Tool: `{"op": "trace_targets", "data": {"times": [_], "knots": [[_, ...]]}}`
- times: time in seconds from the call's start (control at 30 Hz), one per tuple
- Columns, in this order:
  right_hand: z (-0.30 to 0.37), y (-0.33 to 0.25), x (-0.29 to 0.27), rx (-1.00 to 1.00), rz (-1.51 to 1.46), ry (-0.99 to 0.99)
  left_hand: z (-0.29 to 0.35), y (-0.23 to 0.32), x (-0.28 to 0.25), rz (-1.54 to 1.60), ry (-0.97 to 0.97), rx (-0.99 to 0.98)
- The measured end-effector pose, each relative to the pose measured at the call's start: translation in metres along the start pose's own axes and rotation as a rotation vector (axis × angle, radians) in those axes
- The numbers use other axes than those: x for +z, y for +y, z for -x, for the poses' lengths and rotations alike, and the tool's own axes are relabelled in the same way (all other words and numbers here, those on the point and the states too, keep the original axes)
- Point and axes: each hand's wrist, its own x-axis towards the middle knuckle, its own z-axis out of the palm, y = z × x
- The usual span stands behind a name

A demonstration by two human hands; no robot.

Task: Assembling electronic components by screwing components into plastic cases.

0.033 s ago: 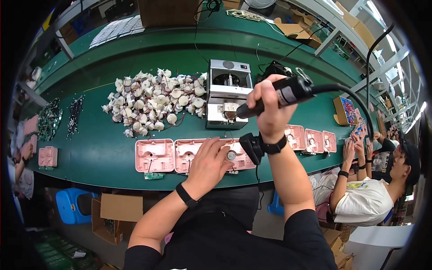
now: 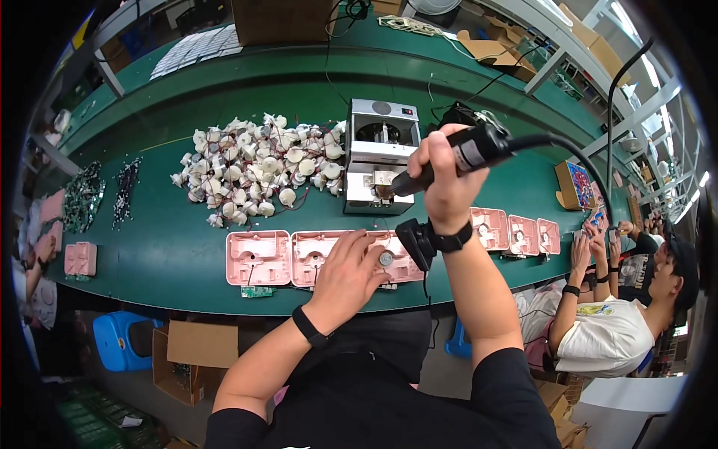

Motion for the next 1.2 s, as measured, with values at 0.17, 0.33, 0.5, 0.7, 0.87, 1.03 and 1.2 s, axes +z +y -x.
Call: {"op": "trace_targets", "data": {"times": [0.17, 0.33, 0.5, 0.7, 0.87, 1.03, 1.2], "knots": [[0.009, -0.001, 0.000, 0.097, 0.000, 0.003, 0.014, 0.013, -0.013, -0.063, -0.067, -0.011], [0.059, -0.029, -0.005, 0.189, -0.164, -0.075, 0.026, 0.014, -0.007, -0.180, -0.115, 0.000], [0.086, -0.025, -0.007, 0.204, -0.147, -0.218, 0.028, 0.007, -0.001, -0.201, -0.151, -0.008], [0.103, 0.012, -0.013, 0.209, 0.004, -0.224, 0.029, 0.006, 0.000, -0.211, -0.195, -0.022], [0.106, 0.026, -0.014, 0.167, 0.079, -0.230, 0.033, 0.003, 0.006, -0.204, -0.148, 0.009], [0.102, 0.026, -0.009, 0.185, 0.100, -0.192, 0.035, 0.005, 0.011, -0.250, -0.131, 0.030], [0.075, -0.010, -0.007, 0.238, -0.072, -0.218, 0.034, 0.007, 0.007, -0.221, -0.143, 0.018]]}}
